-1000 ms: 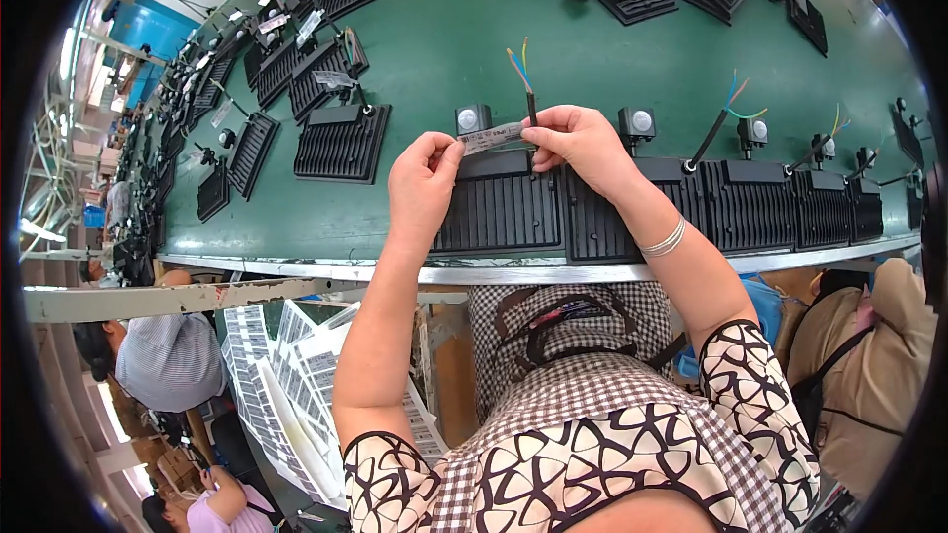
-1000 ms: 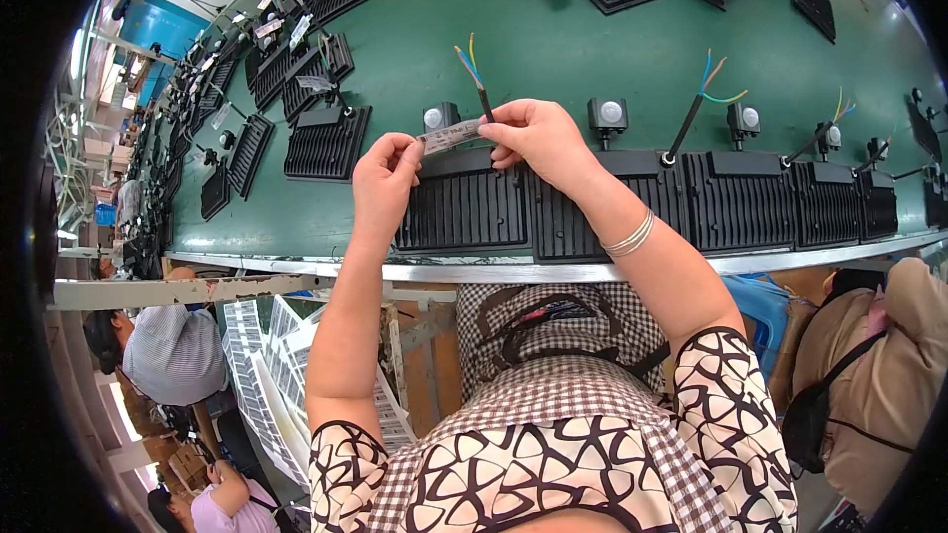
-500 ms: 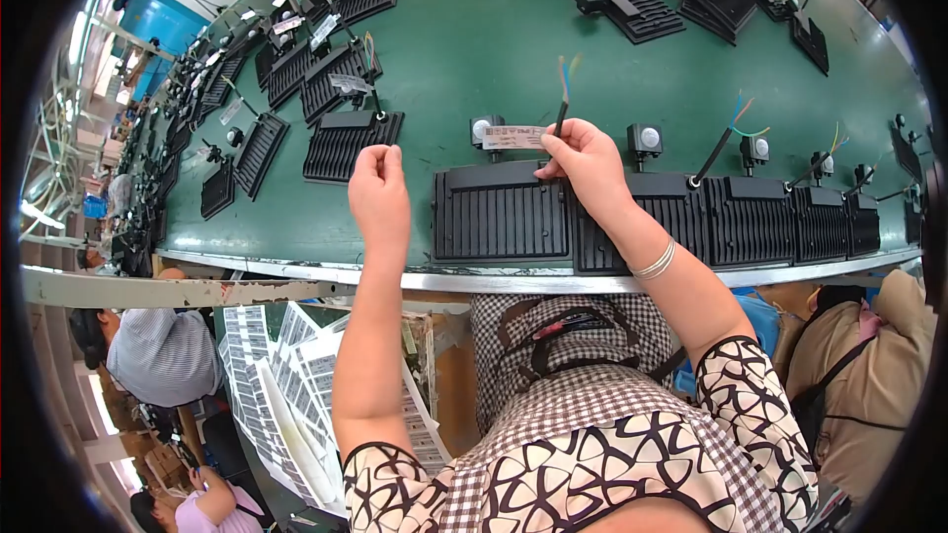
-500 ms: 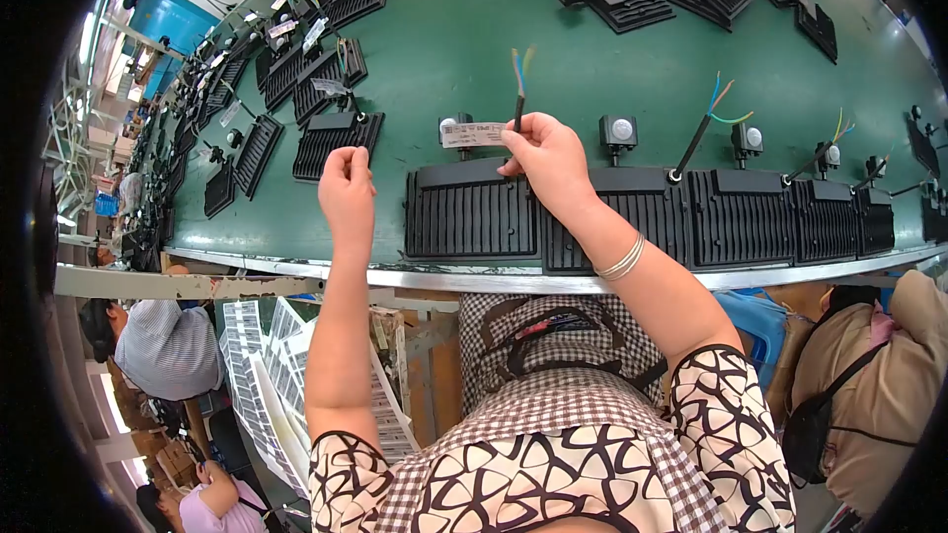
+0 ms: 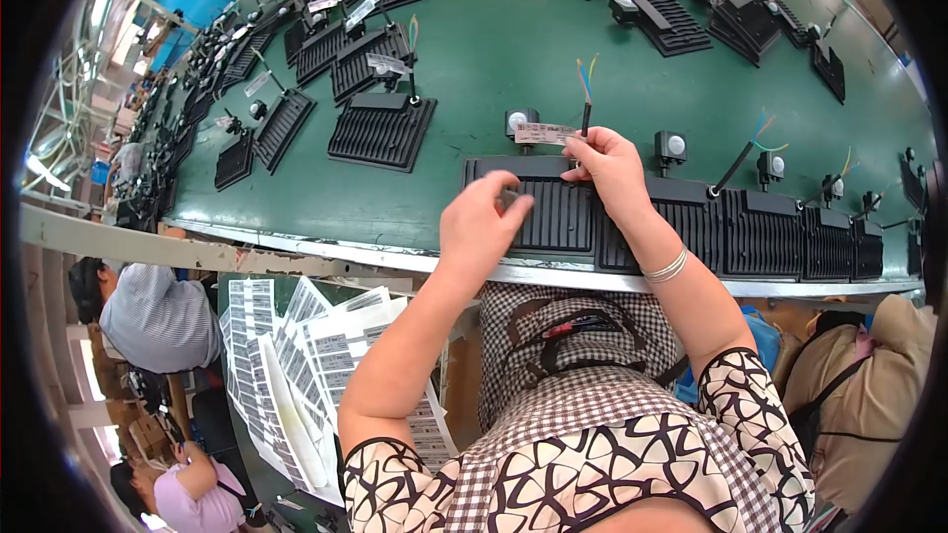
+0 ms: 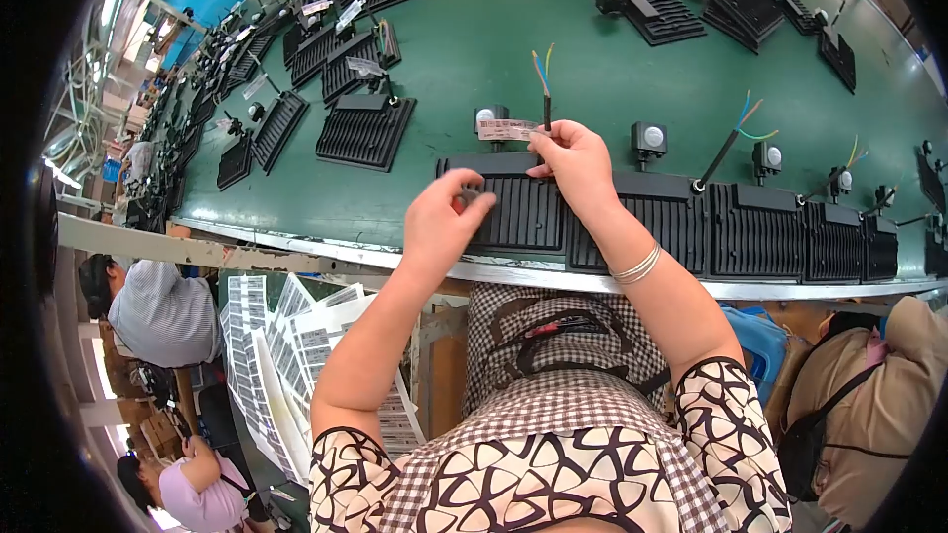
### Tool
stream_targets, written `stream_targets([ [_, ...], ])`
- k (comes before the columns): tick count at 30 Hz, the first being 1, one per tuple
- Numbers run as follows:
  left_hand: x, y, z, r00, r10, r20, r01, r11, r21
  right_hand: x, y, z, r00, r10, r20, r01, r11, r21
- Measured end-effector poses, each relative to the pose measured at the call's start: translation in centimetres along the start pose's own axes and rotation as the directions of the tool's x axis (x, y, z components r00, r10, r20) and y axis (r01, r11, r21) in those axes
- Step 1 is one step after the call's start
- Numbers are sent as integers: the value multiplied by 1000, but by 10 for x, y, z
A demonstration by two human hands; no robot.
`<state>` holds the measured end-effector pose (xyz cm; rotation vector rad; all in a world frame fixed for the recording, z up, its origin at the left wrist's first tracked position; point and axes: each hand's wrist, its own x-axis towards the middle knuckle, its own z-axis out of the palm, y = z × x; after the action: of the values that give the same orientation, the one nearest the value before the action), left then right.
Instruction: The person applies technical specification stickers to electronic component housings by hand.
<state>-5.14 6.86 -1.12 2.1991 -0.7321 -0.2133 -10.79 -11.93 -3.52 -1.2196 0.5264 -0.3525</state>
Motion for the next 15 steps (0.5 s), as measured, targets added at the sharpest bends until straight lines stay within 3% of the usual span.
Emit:
stream_targets([
  [3,31,-13,-2,984,-176,-39,157,941,-299,-1,-1,-2,1000,4,24,-4,1000,12],
  [6,59,-7,6,990,-141,29,138,871,-471,3,2,-3,998,-7,55,6,1000,29],
  [7,67,-5,9,980,-170,107,201,841,-502,2,3,-5,998,-7,56,5,999,36],
  [13,78,0,24,965,-172,201,247,854,-458,3,2,-7,996,20,88,-26,997,67],
  [15,76,-3,26,979,-160,130,202,869,-451,2,3,-6,997,14,76,-18,999,49],
])
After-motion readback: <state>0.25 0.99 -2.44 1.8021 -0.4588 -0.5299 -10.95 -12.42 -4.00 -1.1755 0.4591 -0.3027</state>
